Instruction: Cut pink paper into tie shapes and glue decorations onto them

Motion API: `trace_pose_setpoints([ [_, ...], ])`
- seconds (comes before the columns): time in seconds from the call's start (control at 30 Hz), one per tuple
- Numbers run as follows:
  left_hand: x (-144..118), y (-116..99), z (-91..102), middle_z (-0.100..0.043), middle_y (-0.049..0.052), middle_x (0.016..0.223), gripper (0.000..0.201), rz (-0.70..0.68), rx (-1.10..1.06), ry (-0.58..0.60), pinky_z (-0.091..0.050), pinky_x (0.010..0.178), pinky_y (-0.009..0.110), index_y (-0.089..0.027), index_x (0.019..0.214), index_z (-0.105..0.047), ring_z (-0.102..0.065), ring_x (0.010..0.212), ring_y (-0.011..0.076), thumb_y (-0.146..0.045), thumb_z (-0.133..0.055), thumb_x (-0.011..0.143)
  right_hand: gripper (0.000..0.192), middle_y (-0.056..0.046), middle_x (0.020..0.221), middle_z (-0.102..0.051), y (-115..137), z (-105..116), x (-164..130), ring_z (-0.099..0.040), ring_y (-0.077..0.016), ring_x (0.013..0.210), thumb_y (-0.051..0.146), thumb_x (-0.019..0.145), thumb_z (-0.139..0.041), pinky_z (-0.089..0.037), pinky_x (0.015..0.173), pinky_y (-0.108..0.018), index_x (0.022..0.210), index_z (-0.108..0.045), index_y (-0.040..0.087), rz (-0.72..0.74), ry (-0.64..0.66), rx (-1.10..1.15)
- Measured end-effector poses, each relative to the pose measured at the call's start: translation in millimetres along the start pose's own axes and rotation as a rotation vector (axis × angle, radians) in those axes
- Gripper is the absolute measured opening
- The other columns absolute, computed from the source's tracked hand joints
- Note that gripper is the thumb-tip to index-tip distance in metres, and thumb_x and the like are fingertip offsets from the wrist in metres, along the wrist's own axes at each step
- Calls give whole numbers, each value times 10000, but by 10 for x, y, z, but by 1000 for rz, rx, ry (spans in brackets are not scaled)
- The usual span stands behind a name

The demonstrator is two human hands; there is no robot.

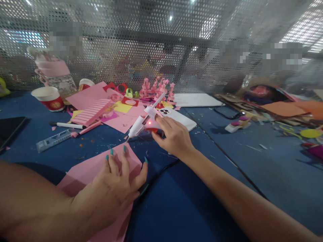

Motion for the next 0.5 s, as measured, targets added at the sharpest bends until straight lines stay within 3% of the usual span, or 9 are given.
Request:
trace_pose_setpoints([
  [0.5, 10, -1, 7, -543, 305, 1112, 528, -18, 3, -20, -466, 669, 576, -177, 1300, -373, -594, 915, 404, -403, -439, 827, 277, -76, 782, -633, 0, -16, -5, -599, -204, 727, 275, 770, -509, -487, 638, -306, 1017, -544, 156, 3, 1, 17],
])
Point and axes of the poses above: each hand's wrist, its own x-axis towards the middle knuckle, its own z-axis out of the back of the hand, y = z × x, the point moved 5 cm from there along x, towards the middle knuckle
